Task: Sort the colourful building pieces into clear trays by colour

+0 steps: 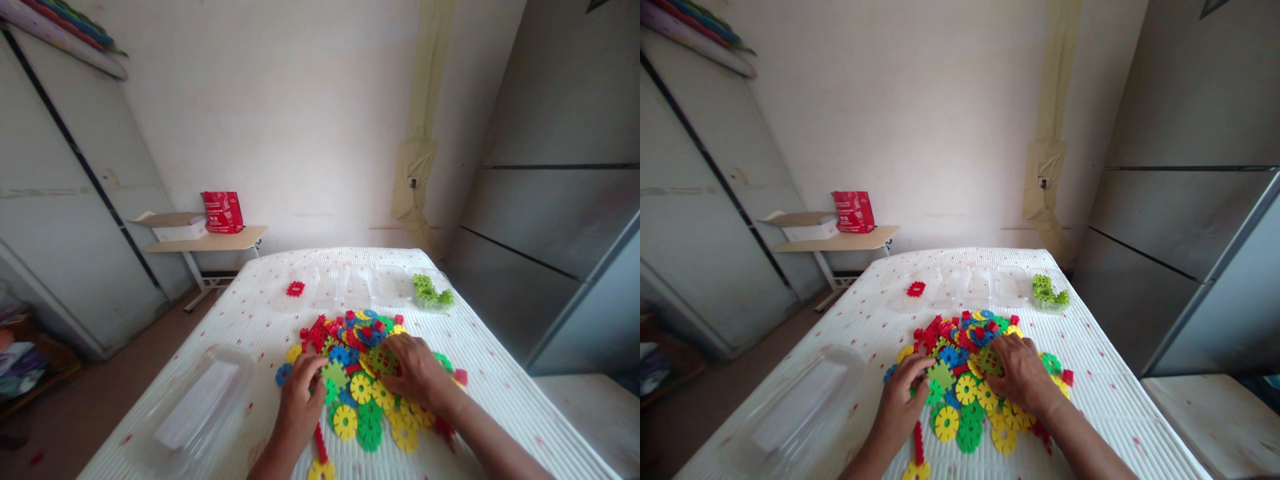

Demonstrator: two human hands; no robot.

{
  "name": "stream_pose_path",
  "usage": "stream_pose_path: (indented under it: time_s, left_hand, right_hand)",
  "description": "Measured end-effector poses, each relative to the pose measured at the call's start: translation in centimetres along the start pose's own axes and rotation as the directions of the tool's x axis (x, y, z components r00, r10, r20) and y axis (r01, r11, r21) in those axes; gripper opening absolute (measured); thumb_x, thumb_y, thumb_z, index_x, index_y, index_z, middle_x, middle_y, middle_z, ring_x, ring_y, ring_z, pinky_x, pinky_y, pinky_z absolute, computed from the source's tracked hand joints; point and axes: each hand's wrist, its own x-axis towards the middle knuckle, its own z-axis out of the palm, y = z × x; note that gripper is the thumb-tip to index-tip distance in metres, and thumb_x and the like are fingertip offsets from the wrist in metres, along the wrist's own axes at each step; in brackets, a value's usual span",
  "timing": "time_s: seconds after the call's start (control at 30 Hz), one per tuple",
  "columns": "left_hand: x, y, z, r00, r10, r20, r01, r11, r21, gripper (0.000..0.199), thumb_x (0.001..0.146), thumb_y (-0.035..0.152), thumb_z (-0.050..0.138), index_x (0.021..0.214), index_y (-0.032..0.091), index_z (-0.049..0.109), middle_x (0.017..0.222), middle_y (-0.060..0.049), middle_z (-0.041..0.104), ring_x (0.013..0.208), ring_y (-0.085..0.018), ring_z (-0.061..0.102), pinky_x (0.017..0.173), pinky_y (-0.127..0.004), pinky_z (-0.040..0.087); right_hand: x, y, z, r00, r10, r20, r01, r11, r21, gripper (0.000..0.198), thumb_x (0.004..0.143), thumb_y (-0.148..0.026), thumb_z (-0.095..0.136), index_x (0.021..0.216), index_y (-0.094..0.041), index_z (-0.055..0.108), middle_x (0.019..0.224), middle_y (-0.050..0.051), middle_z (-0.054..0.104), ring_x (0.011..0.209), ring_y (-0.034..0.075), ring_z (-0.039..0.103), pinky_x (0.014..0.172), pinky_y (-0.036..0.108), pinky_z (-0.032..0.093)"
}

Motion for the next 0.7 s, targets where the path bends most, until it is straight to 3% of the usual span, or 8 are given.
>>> stream_pose_path:
  time_s: [0.13,0.27,0.37,0.5,0.7]
  left_hand:
    - [0.1,0.1,0.0,1.0,-0.006,-0.014,0.005,1.0,-0.025,0.035,0.069,0.006,0.043,0.094,0.019,0.064,0.095,-0.006,0.064,0.088,-0.018,0.063,0.078,-0.033,0.054]
    - [0.1,0.3,-0.1,0.999,-0.047,-0.006,0.046,0.997,-0.061,0.035,0.069,0.006,0.043,0.094,0.019,0.063,0.098,-0.007,0.063,0.088,-0.017,0.063,0.073,-0.03,0.054]
    - [0.1,0.3,-0.2,0.997,-0.072,0.012,0.073,0.996,-0.052,0.026,0.074,0.012,0.047,0.093,0.018,0.064,0.095,-0.007,0.064,0.085,-0.017,0.063,0.068,-0.028,0.054]
    - [0.1,0.2,-0.2,0.998,-0.056,0.012,0.057,0.998,-0.035,0.027,0.072,0.01,0.048,0.09,0.02,0.066,0.088,-0.005,0.067,0.081,-0.017,0.064,0.072,-0.03,0.053]
    - [0.1,0.1,-0.2,0.994,-0.109,-0.027,0.103,0.982,-0.158,0.027,0.074,0.013,0.049,0.096,0.019,0.065,0.092,-0.005,0.067,0.082,-0.016,0.064,0.073,-0.03,0.053]
  right_hand:
    - [0.1,0.0,0.1,0.998,-0.022,-0.06,0.02,0.999,-0.032,0.017,0.076,-0.029,0.059,0.089,-0.02,0.057,0.083,0.005,0.062,0.081,0.022,0.055,0.075,0.034,0.038]
    - [-0.1,-0.8,0.1,0.987,-0.059,-0.148,0.064,0.998,0.028,0.029,0.08,-0.034,0.056,0.104,-0.018,0.056,0.095,0.009,0.063,0.089,0.024,0.056,0.079,0.036,0.039]
    - [-0.3,-2.2,0.3,0.987,-0.104,-0.119,0.114,0.991,0.076,0.03,0.079,-0.03,0.058,0.107,-0.018,0.055,0.1,0.01,0.063,0.093,0.024,0.056,0.081,0.037,0.04]
    - [-0.3,-3.6,0.7,0.989,-0.132,-0.067,0.138,0.986,0.091,0.034,0.078,-0.027,0.059,0.11,-0.019,0.055,0.102,0.01,0.063,0.094,0.025,0.055,0.082,0.038,0.039]
    - [0.4,-3.9,0.8,0.983,-0.131,-0.127,0.137,0.99,0.042,0.034,0.076,-0.025,0.06,0.109,-0.018,0.055,0.102,0.011,0.064,0.093,0.026,0.056,0.081,0.04,0.041]
